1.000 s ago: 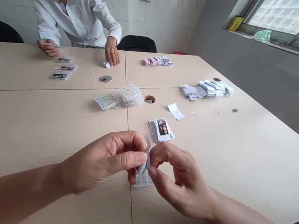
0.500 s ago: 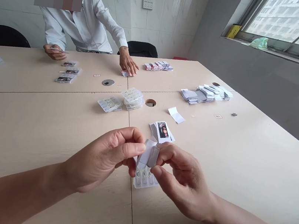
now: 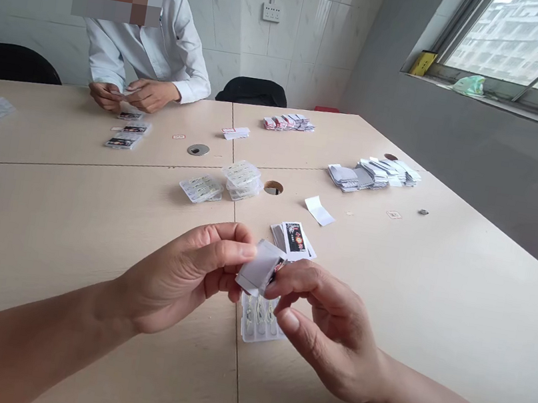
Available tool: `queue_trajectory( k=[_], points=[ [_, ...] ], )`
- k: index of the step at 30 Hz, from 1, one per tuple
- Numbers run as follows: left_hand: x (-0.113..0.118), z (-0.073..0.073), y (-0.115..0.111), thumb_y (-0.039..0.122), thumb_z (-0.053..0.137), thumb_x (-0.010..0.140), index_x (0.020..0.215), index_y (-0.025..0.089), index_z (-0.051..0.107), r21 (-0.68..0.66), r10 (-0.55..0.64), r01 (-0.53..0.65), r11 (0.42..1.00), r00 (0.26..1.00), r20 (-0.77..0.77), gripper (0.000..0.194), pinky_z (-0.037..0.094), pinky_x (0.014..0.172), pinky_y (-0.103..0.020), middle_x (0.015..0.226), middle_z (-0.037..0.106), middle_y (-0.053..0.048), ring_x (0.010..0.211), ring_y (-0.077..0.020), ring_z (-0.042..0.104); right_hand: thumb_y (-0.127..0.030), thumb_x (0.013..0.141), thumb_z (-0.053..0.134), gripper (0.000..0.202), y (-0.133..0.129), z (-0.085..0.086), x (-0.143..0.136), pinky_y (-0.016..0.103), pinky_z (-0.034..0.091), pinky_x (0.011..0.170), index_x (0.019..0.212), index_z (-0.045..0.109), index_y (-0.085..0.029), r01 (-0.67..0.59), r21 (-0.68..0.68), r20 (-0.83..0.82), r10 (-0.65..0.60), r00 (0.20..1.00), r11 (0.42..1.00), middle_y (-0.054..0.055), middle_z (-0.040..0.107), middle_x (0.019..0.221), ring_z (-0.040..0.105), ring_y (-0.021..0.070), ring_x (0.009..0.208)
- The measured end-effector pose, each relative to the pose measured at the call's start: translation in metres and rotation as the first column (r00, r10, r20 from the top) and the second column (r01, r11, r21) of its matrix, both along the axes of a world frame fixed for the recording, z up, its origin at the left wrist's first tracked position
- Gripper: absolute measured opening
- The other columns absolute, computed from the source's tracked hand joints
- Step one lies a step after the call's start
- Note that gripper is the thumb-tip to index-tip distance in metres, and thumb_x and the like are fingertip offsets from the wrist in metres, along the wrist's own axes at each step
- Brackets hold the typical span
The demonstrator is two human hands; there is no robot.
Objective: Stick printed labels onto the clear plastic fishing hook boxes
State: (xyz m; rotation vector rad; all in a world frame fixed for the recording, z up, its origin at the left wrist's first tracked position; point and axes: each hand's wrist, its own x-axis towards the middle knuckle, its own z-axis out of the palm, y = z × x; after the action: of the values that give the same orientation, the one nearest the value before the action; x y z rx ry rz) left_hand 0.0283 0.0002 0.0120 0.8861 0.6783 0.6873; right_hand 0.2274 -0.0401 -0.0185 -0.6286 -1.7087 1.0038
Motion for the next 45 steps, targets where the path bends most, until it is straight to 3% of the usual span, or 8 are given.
queue_trajectory(
  k=[3, 10, 21, 26, 32, 37, 42, 45],
  points=[
    [-0.001, 0.001, 0.001, 0.022, 0.071, 0.09, 0.072, 0.016, 0.066, -0.002, 0.001, -0.001, 1.0, 1.0, 0.023, 0.02, 0.049, 0.057, -0.012, 0.067, 0.063, 0.003, 0.059, -0.0056, 0.053, -0.025, 0.096, 0.064, 0.006, -0.001, -0.002, 0.0, 0.029, 0.057, 0.068, 0.1, 0.066, -0.022, 0.036, 0.053, 0.004, -0.036, 0.999, 0.998, 0.004, 0.068, 0.087, 0.063, 0.0159, 0.078],
    [-0.005, -0.001, 0.001, 0.021, 0.074, 0.089, 0.078, 0.015, 0.066, -0.05, -0.007, 0.008, 0.999, 1.0, 0.012, 0.015, 0.047, 0.056, -0.011, 0.069, 0.062, 0.004, 0.062, -0.0045, 0.055, -0.015, 0.09, 0.071, 0.021, 0.002, -0.012, -0.002, 0.027, 0.048, 0.064, 0.104, 0.061, -0.027, 0.359, 0.074, 0.011, -0.36, 0.933, 0.93, 0.003, 0.059, 0.099, 0.056, 0.0165, 0.089],
    [0.001, -0.008, -0.004, 0.026, 0.073, 0.091, 0.089, 0.021, 0.074, -0.021, -0.05, 0.05, 0.999, 0.998, -0.034, 0.006, 0.047, 0.062, -0.014, 0.083, 0.07, 0.001, 0.069, -0.0067, 0.06, -0.016, 0.09, 0.072, 0.022, 0.002, -0.011, -0.003, 0.026, 0.049, 0.064, 0.11, 0.07, -0.026, 0.181, -0.071, -0.02, -0.183, 0.983, 0.981, -0.001, 0.069, 0.085, 0.059, 0.0118, 0.073],
    [0.003, -0.014, -0.005, 0.033, 0.07, 0.093, 0.091, 0.02, 0.072, 0.218, 0.036, 0.0, 0.976, 0.986, -0.161, 0.013, 0.049, 0.073, -0.022, 0.087, 0.069, -0.001, 0.081, -0.0125, 0.061, -0.03, 0.091, 0.073, 0.01, 0.003, -0.01, -0.003, 0.026, 0.05, 0.061, 0.097, 0.07, -0.023, 0.132, -0.25, -0.07, -0.154, 0.986, 0.959, 0.0, 0.068, 0.079, 0.059, 0.0127, 0.07],
    [-0.002, -0.012, -0.006, 0.031, 0.063, 0.097, 0.096, 0.025, 0.074, 0.652, 0.317, -0.078, 0.755, 0.913, -0.257, 0.013, 0.049, 0.086, -0.025, 0.097, 0.07, 0.0, 0.093, -0.0151, 0.062, -0.039, 0.088, 0.076, 0.019, 0.008, -0.009, -0.004, 0.025, 0.056, 0.063, 0.09, 0.067, -0.023, 0.062, -0.418, -0.19, -0.154, 0.97, 0.906, -0.001, 0.069, 0.079, 0.064, 0.0121, 0.069],
    [-0.003, -0.011, -0.008, 0.032, 0.074, 0.088, 0.103, 0.028, 0.075, 0.78, 0.378, 0.002, 0.626, 0.874, -0.306, 0.015, 0.051, 0.091, -0.027, 0.106, 0.072, -0.001, 0.101, -0.0188, 0.065, -0.036, 0.087, 0.077, 0.017, 0.01, -0.01, -0.007, 0.025, 0.06, 0.068, 0.089, 0.067, -0.023, 0.036, -0.443, -0.279, -0.176, 0.944, 0.896, 0.001, 0.076, 0.087, 0.071, 0.013, 0.077],
    [-0.003, -0.016, -0.01, 0.025, 0.076, 0.087, 0.103, 0.024, 0.074, 0.916, 0.485, 0.121, 0.383, 0.817, -0.31, 0.016, 0.051, 0.089, -0.027, 0.1, 0.076, -0.003, 0.095, -0.0181, 0.068, -0.033, 0.086, 0.079, 0.014, 0.01, -0.012, -0.007, 0.024, 0.06, 0.068, 0.091, 0.069, -0.024, 0.046, -0.457, -0.286, -0.196, 0.938, 0.888, 0.001, 0.077, 0.089, 0.071, 0.0127, 0.077],
    [-0.002, -0.017, -0.011, 0.024, 0.074, 0.089, 0.101, 0.023, 0.075, 0.931, 0.498, 0.141, 0.337, 0.812, -0.304, 0.012, 0.051, 0.087, -0.026, 0.097, 0.077, -0.003, 0.093, -0.0173, 0.068, -0.034, 0.085, 0.08, 0.017, 0.009, -0.015, -0.006, 0.025, 0.06, 0.067, 0.095, 0.07, -0.025, 0.083, -0.461, -0.265, -0.226, 0.937, 0.884, 0.0, 0.075, 0.086, 0.069, 0.0132, 0.074]
  ],
)
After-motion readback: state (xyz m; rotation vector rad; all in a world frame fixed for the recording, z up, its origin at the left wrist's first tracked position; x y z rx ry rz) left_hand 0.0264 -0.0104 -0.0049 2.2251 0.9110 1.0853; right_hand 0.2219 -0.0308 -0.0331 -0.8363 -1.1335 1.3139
